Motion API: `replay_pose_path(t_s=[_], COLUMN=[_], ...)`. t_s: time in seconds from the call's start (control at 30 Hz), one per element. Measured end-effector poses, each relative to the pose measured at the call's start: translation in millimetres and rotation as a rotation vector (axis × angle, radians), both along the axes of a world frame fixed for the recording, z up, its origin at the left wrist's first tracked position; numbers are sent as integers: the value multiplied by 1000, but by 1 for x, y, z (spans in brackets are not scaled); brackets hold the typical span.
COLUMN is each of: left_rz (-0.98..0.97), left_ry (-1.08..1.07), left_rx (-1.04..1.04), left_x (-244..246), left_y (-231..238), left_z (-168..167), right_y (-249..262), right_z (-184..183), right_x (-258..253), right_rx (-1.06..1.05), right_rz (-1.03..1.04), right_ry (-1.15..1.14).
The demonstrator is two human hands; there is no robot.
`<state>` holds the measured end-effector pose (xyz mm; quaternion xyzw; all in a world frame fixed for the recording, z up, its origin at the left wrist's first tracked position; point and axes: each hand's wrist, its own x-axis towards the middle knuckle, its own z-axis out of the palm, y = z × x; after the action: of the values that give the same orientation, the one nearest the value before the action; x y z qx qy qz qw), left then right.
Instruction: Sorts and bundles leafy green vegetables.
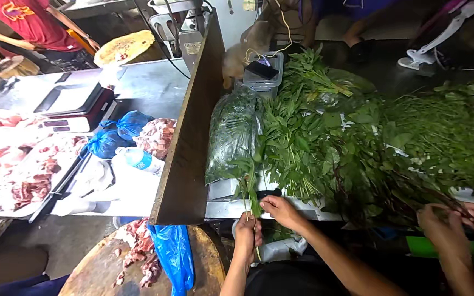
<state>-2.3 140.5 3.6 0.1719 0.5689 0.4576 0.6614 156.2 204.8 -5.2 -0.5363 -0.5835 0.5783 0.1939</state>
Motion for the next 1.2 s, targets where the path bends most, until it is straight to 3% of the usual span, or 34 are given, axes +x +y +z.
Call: replay_pose_path(t_s=[0.17,0.37,0.47,0.63,0.8,0.9,1.1,1.2], left_rz=[209,-15,-57,-44,-217,-168,-125,-128], left_ry=[-220,-448,-545,-372,-364,-428,-531,-455], left_rx=[176,-79,-99,62,-165,-146,89,114], left_x=[-7,-5,-11,-14,-6,-8,-20,-17], left_y=[-7,-60,-73,-56,-59,-59,-43,-31], left_z=[10,-10,-23,-2,-25,-28,-7,0], right_y=[44,66,76,114,139,148,141,132], right_z=[-25,-45,-41,-24,-10,8,39,43], right_x=[43,76,79,72,65,70,104,113], right_rx=[163,296,344,156,27,73,212,201], right_rz=[-154,-376,-393,-365,-276,-307,-439,-438], right_ry=[-330,-492,-510,-655,-831,-712,-57,2])
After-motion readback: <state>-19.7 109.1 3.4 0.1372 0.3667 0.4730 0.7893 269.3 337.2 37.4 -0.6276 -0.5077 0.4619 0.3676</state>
